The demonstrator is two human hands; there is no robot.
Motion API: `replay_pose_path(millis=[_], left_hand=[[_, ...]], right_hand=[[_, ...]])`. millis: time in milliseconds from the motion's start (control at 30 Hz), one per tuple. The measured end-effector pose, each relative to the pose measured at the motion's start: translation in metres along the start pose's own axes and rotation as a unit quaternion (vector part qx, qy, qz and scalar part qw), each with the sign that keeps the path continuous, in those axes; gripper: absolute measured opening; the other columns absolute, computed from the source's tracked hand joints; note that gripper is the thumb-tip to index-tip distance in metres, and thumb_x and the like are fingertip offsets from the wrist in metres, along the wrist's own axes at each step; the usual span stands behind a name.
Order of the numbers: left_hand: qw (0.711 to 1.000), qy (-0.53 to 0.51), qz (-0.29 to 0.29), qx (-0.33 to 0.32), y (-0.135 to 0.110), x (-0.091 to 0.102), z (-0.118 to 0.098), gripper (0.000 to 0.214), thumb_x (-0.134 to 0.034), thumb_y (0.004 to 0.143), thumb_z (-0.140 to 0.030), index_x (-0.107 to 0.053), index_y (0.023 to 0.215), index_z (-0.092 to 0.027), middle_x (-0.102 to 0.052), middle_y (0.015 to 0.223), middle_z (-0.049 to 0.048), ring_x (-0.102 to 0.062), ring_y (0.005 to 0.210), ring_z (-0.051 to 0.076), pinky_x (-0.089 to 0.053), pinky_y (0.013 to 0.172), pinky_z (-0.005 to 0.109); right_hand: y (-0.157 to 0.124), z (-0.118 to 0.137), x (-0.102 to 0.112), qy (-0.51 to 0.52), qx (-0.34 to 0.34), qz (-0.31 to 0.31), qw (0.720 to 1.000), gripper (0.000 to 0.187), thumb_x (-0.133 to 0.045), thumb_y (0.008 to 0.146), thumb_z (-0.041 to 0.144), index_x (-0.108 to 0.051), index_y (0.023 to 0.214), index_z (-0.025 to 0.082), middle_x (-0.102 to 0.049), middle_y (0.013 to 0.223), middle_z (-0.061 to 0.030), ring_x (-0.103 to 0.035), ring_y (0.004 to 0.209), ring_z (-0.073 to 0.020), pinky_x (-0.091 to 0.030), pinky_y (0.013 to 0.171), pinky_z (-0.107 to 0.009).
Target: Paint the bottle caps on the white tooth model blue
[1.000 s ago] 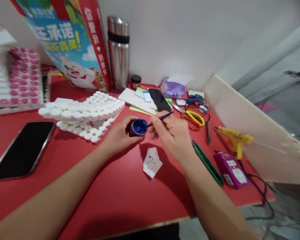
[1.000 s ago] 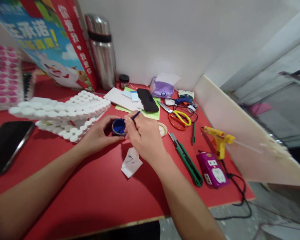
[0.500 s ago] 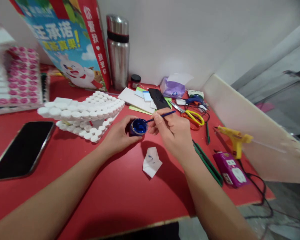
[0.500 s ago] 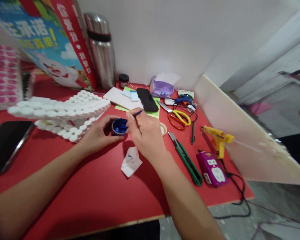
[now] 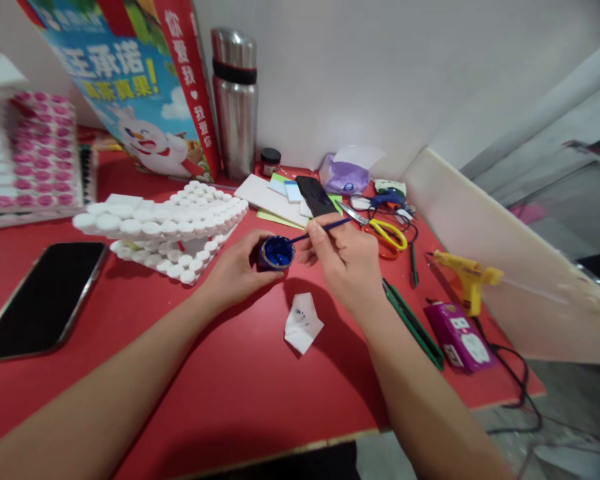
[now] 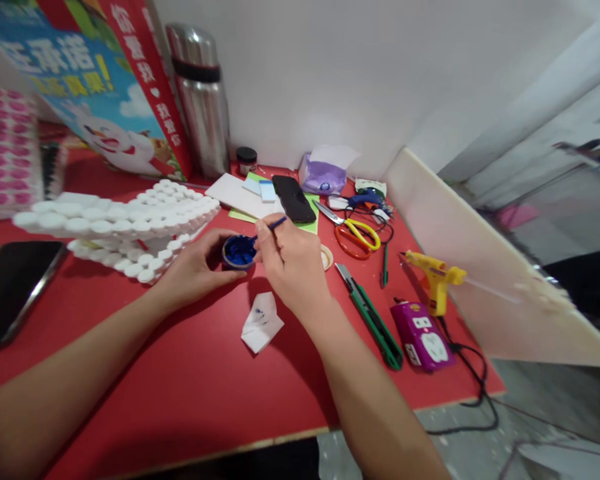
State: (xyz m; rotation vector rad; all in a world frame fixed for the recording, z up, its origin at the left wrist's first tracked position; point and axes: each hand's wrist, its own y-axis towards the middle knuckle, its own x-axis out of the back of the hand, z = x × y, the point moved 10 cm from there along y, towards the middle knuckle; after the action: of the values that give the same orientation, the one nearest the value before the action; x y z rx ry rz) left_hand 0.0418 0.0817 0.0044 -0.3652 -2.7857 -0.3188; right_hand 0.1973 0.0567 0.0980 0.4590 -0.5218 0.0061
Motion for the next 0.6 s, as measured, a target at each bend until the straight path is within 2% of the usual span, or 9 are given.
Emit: replay_pose_path(millis=[67, 133, 300, 367, 467, 600], left_hand=[[1.000, 0.008, 0.000, 0.004, 0.000, 0.001, -0.001, 0.050, -0.084, 0.077, -0.026, -0.065, 0.123, -0.022, -0.074, 0.119, 0.0072, -0.071, 0.108, 0.027, -0.056, 0.099, 0.043], [1.000, 0.013, 0.002, 0.009, 0.000, 0.000, -0.001, 0.049, -0.084, 0.077, -0.026, -0.065, 0.122, -0.022, -0.074, 0.118, 0.0071, -0.071, 0.107, 0.027, -0.056, 0.098, 0.044], [1.000, -0.005, 0.004, -0.002, 0.000, -0.001, 0.001, 0.049, -0.084, 0.079, -0.028, -0.064, 0.123, -0.022, -0.074, 0.117, 0.0074, -0.071, 0.106, 0.026, -0.058, 0.097, 0.042], [1.000, -0.006, 0.004, -0.003, 0.000, -0.001, 0.002, 0.050, -0.084, 0.079, -0.028, -0.064, 0.125, -0.022, -0.074, 0.118, 0.0075, -0.071, 0.106, 0.026, -0.058, 0.097, 0.042], [1.000, 0.003, 0.003, 0.001, 0.000, -0.001, 0.002, 0.051, -0.084, 0.079, -0.028, -0.064, 0.126, -0.022, -0.074, 0.119, 0.0078, -0.071, 0.107, 0.027, -0.057, 0.099, 0.044], [1.000, 0.010, 0.004, -0.001, 0.000, 0.000, -0.002, 0.049, -0.084, 0.079, -0.027, -0.065, 0.123, -0.021, -0.073, 0.117, 0.0077, -0.071, 0.107, 0.027, -0.057, 0.098, 0.043]], right_hand=[[0.000, 0.002, 0.006, -0.051, 0.003, -0.017, 0.999, 0.027, -0.054, 0.109, 0.041, -0.063, 0.093, 0.021, -0.072, 0.071, -0.0015, -0.071, 0.061, -0.0151, -0.055, 0.060, -0.027], [-0.001, 0.005, 0.007, -0.082, -0.005, -0.009, 0.997, 0.028, -0.054, 0.108, 0.040, -0.062, 0.088, 0.021, -0.070, 0.067, -0.0017, -0.067, 0.057, -0.0148, -0.052, 0.057, -0.027], [-0.004, 0.010, -0.010, -0.002, -0.022, 0.047, 0.999, 0.032, -0.053, 0.110, 0.043, -0.063, 0.089, 0.021, -0.072, 0.070, -0.0011, -0.071, 0.060, -0.0141, -0.056, 0.062, -0.027], [-0.004, 0.010, -0.009, 0.011, -0.009, 0.036, 0.999, 0.032, -0.053, 0.110, 0.045, -0.065, 0.093, 0.021, -0.074, 0.075, -0.0017, -0.073, 0.065, -0.0147, -0.058, 0.066, -0.027], [-0.003, 0.012, 0.001, -0.054, 0.018, -0.003, 0.998, 0.032, -0.052, 0.110, 0.045, -0.066, 0.094, 0.021, -0.074, 0.078, -0.0038, -0.073, 0.069, -0.0161, -0.056, 0.065, -0.028], [-0.003, 0.012, 0.008, -0.103, 0.002, -0.006, 0.995, 0.030, -0.053, 0.109, 0.042, -0.065, 0.091, 0.021, -0.071, 0.070, -0.0034, -0.068, 0.061, -0.0161, -0.051, 0.058, -0.028]])
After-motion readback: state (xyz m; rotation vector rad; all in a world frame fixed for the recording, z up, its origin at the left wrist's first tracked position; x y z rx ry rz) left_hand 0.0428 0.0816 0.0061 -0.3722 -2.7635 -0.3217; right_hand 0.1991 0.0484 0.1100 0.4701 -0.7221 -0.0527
